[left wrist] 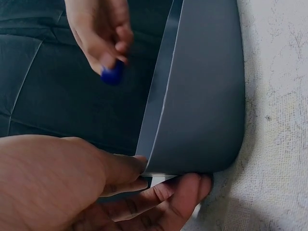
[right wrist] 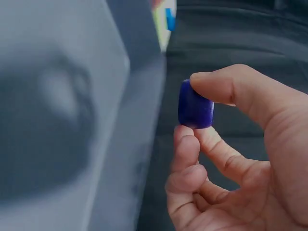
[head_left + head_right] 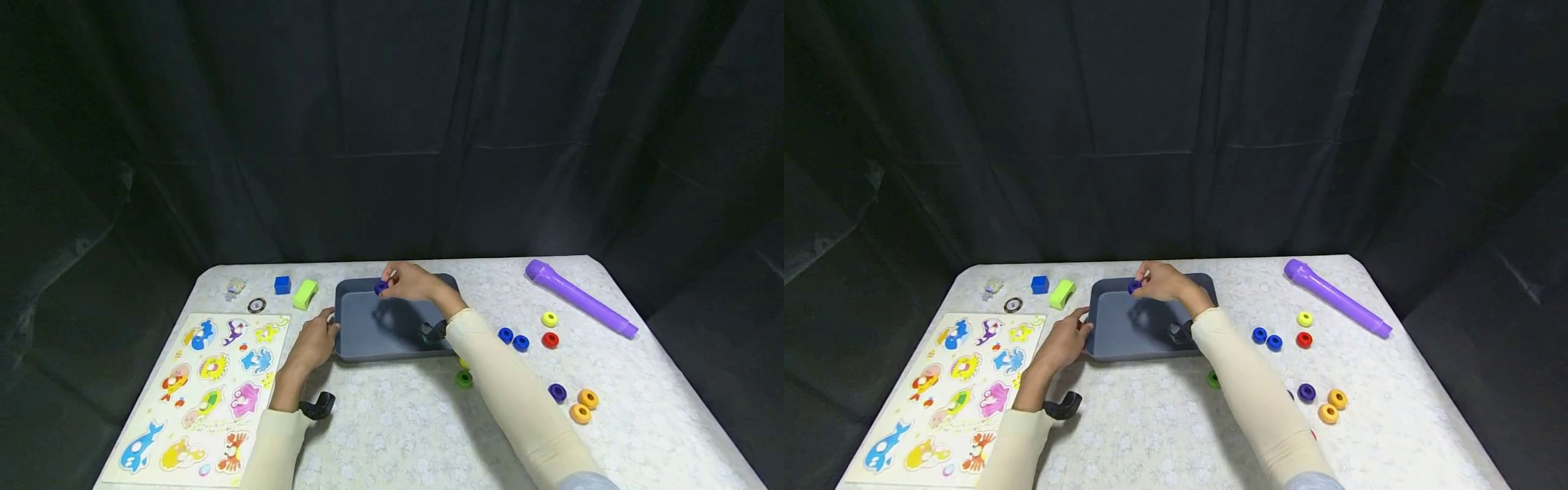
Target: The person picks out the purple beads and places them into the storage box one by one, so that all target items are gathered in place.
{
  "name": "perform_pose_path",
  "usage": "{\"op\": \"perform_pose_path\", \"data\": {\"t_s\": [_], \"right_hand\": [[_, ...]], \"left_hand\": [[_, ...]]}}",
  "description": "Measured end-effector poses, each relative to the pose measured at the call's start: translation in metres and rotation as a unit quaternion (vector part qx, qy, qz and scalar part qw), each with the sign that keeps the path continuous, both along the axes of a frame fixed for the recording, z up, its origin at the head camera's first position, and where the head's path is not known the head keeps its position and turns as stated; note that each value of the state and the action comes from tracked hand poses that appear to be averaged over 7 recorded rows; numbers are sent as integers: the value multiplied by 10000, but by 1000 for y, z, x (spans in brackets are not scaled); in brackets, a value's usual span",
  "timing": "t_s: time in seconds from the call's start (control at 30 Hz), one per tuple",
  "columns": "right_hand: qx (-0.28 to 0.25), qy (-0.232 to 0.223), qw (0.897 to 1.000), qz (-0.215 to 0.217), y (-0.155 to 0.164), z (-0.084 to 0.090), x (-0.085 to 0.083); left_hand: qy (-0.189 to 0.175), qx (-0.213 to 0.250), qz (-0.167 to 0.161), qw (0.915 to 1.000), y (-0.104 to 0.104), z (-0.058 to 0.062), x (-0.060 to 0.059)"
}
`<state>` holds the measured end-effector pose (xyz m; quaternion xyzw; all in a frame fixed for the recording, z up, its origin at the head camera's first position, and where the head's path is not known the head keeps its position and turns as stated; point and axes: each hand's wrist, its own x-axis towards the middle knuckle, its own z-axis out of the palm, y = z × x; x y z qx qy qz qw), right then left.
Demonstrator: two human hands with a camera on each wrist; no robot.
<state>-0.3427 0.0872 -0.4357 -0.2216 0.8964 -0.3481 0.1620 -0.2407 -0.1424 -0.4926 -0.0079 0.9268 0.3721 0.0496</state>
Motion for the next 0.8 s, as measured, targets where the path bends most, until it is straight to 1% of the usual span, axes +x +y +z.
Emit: {"op": "perform_pose_path", "data": {"t_s": [0.13,0.2,0.33,0.4,0.8], "right_hand": [[350,-170,9990,197,-16,-15,0],[662,-120,9974,269,-23,-23,2],[1132,-99,9930,323,-32,-38,3],[1222,-97,9920,308,-34,-41,3],[1558,-144,9873,260,-40,-34,6]], "left_hand": [[-33,101,5,9999,0,-1,1],[-68,213,12,9997,1,-1,1],[-119,297,28,9995,2,0,0],[-135,299,20,9995,2,0,0],[-202,305,32,9993,0,0,-2]]}}
